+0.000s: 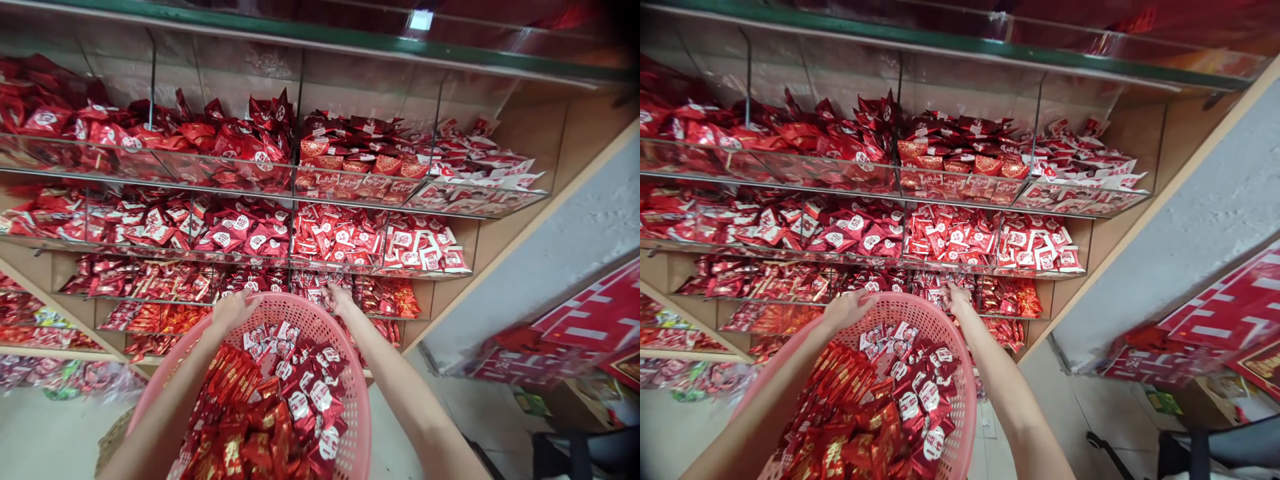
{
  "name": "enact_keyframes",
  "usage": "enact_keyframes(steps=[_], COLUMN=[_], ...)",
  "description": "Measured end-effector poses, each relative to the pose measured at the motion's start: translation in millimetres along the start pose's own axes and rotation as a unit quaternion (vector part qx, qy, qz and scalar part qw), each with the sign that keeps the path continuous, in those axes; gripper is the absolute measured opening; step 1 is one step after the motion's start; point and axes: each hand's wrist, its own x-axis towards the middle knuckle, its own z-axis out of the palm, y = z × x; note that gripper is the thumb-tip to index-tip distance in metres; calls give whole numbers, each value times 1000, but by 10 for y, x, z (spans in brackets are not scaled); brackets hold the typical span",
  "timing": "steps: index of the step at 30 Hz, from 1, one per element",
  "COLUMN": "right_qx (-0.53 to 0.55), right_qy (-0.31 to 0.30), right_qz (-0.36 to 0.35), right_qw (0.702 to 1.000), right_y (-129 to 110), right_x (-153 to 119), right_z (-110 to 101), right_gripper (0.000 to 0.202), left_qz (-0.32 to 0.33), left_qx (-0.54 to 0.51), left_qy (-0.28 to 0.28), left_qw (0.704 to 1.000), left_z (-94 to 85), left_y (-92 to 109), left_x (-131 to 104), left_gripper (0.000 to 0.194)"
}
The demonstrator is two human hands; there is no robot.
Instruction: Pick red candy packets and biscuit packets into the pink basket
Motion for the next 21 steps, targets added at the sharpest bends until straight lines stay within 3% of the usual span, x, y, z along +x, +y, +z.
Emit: enact_keyframes(steps=[6, 11, 17, 21], right_qx=[0, -26, -75, -120], right_qy=[49, 60, 24, -50], right_qz=[1, -75, -184, -224], right_qw=[999, 995, 980, 966], right_y=[35, 53, 11, -55], right_x=[69, 34, -176, -421], right_z=[22, -104, -411, -601], right_gripper=[23, 17, 22, 26], left_qz=[-16, -24, -24, -21], left_qx=[4, 8, 17, 16], left_qy=[3, -5, -12, -10], left_qw=[1000, 1000, 1000, 1000], left_z=[0, -12, 2, 7], left_y=[-56, -70, -44, -10], left_x=[-15, -11, 12, 29], left_gripper=[59, 57, 57, 57])
